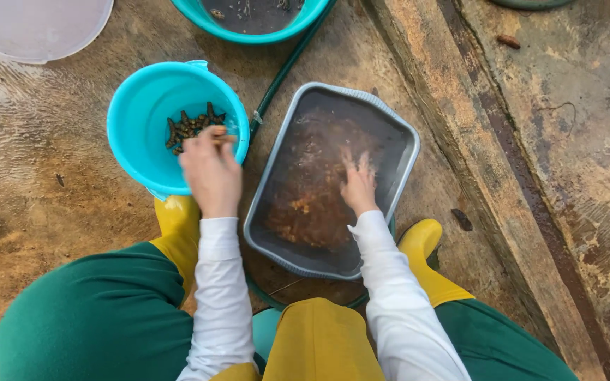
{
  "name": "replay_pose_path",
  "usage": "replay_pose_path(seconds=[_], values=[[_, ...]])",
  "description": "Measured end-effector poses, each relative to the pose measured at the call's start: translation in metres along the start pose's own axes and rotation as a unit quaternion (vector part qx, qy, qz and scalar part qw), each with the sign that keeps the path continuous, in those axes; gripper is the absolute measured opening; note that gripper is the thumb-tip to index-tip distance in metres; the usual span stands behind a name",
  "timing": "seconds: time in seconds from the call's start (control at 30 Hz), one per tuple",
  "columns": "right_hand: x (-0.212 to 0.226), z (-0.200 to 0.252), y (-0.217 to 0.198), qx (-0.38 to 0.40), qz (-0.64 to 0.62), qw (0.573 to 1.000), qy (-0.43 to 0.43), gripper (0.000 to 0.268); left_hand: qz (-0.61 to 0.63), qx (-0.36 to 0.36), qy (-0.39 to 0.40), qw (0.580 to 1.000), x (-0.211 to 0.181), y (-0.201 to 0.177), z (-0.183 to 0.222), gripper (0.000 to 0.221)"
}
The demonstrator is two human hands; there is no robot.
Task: Washing and cleaning turmeric roots in a basin using water from a hose.
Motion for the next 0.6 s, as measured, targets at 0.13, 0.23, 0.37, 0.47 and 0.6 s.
replay_pose_path(seconds=[0.13, 0.23, 0.37, 0.47, 0.6], values=[[-0.023, -0.002, 0.051, 0.082, 0.091, 0.991, 0.047, 0.084, -0.079, -0.166, 0.051, 0.982, 0.012, 0.006, -0.001, 0.069], [-0.041, 0.017, 0.073, 0.068, 0.094, 0.993, 0.031, 0.082, -0.053, -0.114, 0.079, 0.989, 0.001, 0.025, 0.011, 0.065], [-0.060, 0.041, 0.070, 0.096, -0.287, 0.951, 0.071, 0.054, 0.158, 0.047, 0.117, 0.979, 0.003, 0.083, 0.036, 0.026], [-0.047, 0.065, 0.036, 0.151, -0.568, 0.802, 0.109, 0.035, 0.228, 0.141, 0.148, 0.952, 0.013, 0.127, 0.066, 0.023], [-0.043, 0.069, 0.026, 0.172, -0.647, 0.734, 0.118, 0.024, 0.341, 0.333, 0.076, 0.876, 0.000, 0.142, 0.100, 0.038]])
Point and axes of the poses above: each hand's wrist, its own z-axis away from the middle knuckle, its own y-axis out of the palm, x = y × z, the point moved 1 cm from there along -z, towards the middle knuckle, and after that the axes turned 1 degree about y, right-handed, at the moved point
